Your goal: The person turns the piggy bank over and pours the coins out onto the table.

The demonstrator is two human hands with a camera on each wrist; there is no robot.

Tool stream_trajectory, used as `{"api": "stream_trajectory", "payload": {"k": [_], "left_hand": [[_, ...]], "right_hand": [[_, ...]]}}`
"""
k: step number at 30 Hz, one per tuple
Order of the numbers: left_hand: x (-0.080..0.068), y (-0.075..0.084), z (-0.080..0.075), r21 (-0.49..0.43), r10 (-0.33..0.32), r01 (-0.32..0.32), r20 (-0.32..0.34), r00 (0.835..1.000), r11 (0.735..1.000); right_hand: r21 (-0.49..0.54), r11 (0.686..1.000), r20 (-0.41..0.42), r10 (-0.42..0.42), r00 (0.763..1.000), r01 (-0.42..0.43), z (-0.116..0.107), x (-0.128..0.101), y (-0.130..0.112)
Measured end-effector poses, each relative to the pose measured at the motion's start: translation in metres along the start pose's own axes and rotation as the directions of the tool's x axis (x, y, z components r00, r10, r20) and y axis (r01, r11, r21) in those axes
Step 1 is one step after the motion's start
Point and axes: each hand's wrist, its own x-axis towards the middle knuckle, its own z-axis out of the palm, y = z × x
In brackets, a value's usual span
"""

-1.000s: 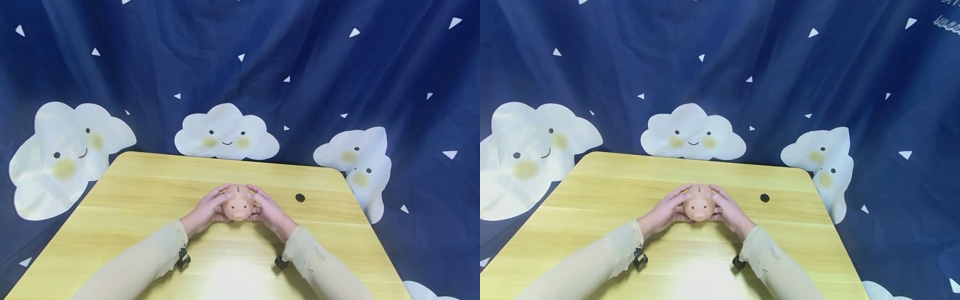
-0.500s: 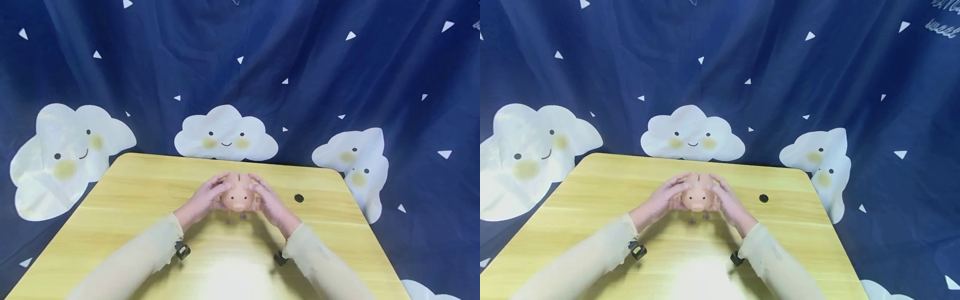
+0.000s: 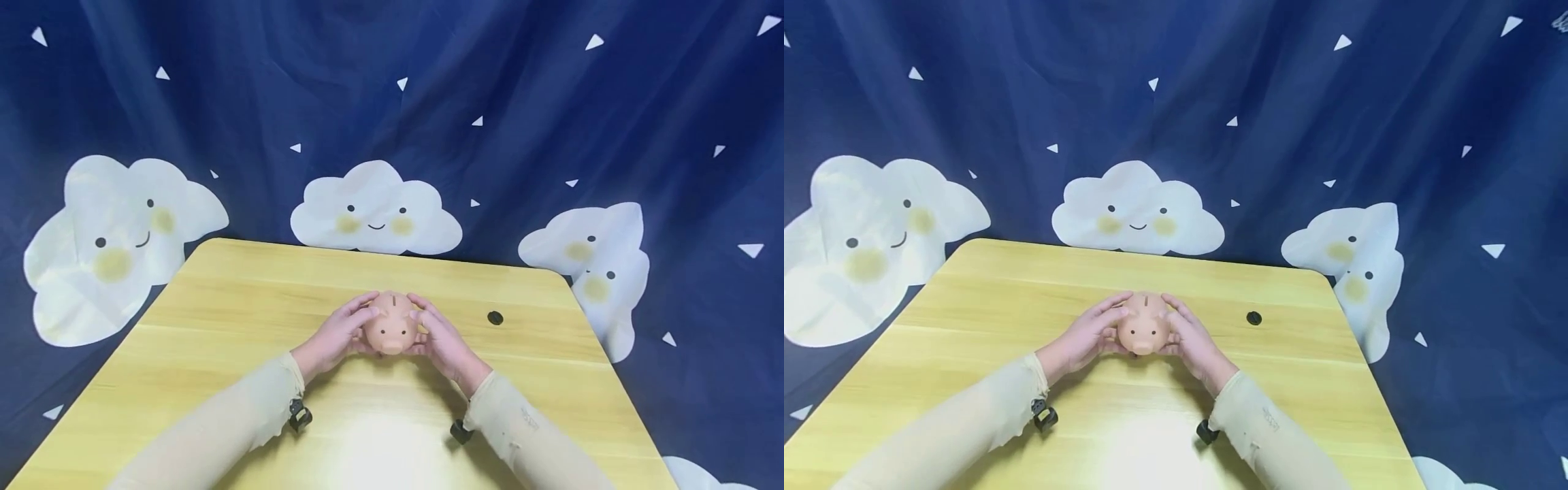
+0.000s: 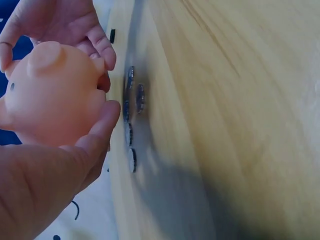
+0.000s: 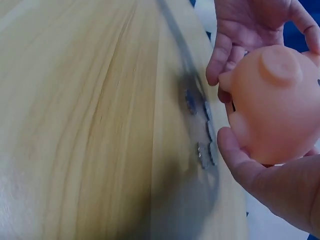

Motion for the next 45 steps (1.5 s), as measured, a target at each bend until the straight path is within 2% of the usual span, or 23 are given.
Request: {"api": "stream_trajectory", "payload": {"k": [5,8,11,12,14,15,16,17,18,20,22,26,29,31,33,36,37,38,39,41,42,43,45], "left_hand": [[0.004,0.001,-0.002,0.012,-0.076,0.075,0.015,0.997,0.997],[0.003,0.016,0.001,0.050,-0.066,0.065,0.015,0.998,0.997],[-0.005,0.047,0.013,0.128,0.103,-0.103,0.010,0.995,0.986],[-0.009,0.058,0.018,0.169,0.195,-0.194,0.015,0.981,0.966],[-0.017,0.072,0.027,0.254,0.372,-0.369,0.040,0.928,0.894],[-0.019,0.075,0.031,0.286,0.431,-0.424,0.041,0.901,0.859],[-0.021,0.072,0.032,0.306,0.454,-0.443,0.038,0.890,0.843],[-0.022,0.067,0.033,0.307,0.438,-0.425,0.030,0.898,0.851],[-0.021,0.058,0.032,0.293,0.389,-0.376,0.016,0.921,0.879],[-0.017,0.034,0.027,0.216,0.231,-0.219,-0.027,0.973,0.951],[-0.012,0.012,0.021,0.125,0.072,-0.064,-0.060,0.996,0.990],[-0.002,-0.005,0.013,0.077,-0.043,0.047,-0.056,0.998,0.996],[-0.001,0.010,0.013,0.125,-0.048,0.053,-0.045,0.998,0.991],[-0.005,0.028,0.017,0.161,0.023,-0.014,-0.051,0.998,0.987],[-0.013,0.050,0.025,0.246,0.205,-0.189,-0.039,0.978,0.951],[-0.023,0.069,0.035,0.366,0.507,-0.478,0.019,0.862,0.798],[-0.024,0.069,0.037,0.396,0.552,-0.516,0.026,0.833,0.759],[-0.024,0.065,0.036,0.417,0.558,-0.516,0.023,0.829,0.749],[-0.022,0.056,0.035,0.415,0.532,-0.489,0.015,0.847,0.767],[-0.016,0.034,0.029,0.355,0.376,-0.340,-0.036,0.926,0.871],[-0.012,0.023,0.025,0.315,0.290,-0.256,-0.064,0.955,0.914],[-0.009,0.013,0.022,0.270,0.215,-0.186,-0.085,0.973,0.945],[0.000,-0.001,0.017,0.196,0.123,-0.102,-0.098,0.988,0.975]], "right_hand": [[-0.016,0.998,0.032,0.056,0.998,-0.056,-0.002,0.000,-0.004],[-0.013,0.998,0.027,0.064,0.998,-0.064,0.001,-0.002,-0.021],[-0.031,0.996,-0.007,-0.088,0.996,0.087,0.008,-0.014,-0.051],[-0.059,0.982,-0.015,-0.180,0.984,0.178,0.011,-0.020,-0.061],[-0.110,0.928,-0.032,-0.362,0.932,0.356,0.015,-0.031,-0.073],[-0.117,0.906,-0.042,-0.414,0.909,0.407,0.016,-0.035,-0.075],[-0.125,0.898,-0.054,-0.432,0.900,0.423,0.017,-0.037,-0.072],[-0.124,0.907,-0.064,-0.413,0.909,0.403,0.018,-0.037,-0.067],[-0.108,0.929,-0.068,-0.361,0.930,0.353,0.018,-0.036,-0.059],[-0.056,0.981,-0.087,-0.189,0.978,0.184,0.017,-0.030,-0.040],[-0.029,0.999,-0.097,-0.021,0.995,0.018,0.015,-0.024,-0.021],[0.001,0.995,-0.090,0.097,0.991,-0.097,0.013,-0.015,-0.006],[0.027,0.994,-0.080,0.109,0.991,-0.107,0.014,-0.013,-0.018],[0.024,0.999,-0.076,0.042,0.996,-0.040,0.018,-0.016,-0.034],[-0.014,0.990,-0.082,-0.140,0.987,0.139,0.023,-0.024,-0.052],[-0.073,0.903,-0.086,-0.429,0.899,0.424,0.029,-0.034,-0.068],[-0.087,0.883,-0.090,-0.468,0.879,0.461,0.029,-0.035,-0.067],[-0.097,0.882,-0.095,-0.469,0.878,0.461,0.029,-0.036,-0.064],[-0.089,0.904,-0.098,-0.426,0.899,0.419,0.027,-0.034,-0.057],[-0.070,0.965,-0.102,-0.261,0.960,0.254,0.024,-0.027,-0.039],[-0.066,0.984,-0.104,-0.172,0.980,0.165,0.021,-0.023,-0.030],[-0.054,0.994,-0.109,-0.101,0.989,0.096,0.020,-0.019,-0.022],[-0.040,0.999,-0.110,-0.026,0.994,0.021,0.016,-0.010,-0.012]]}}
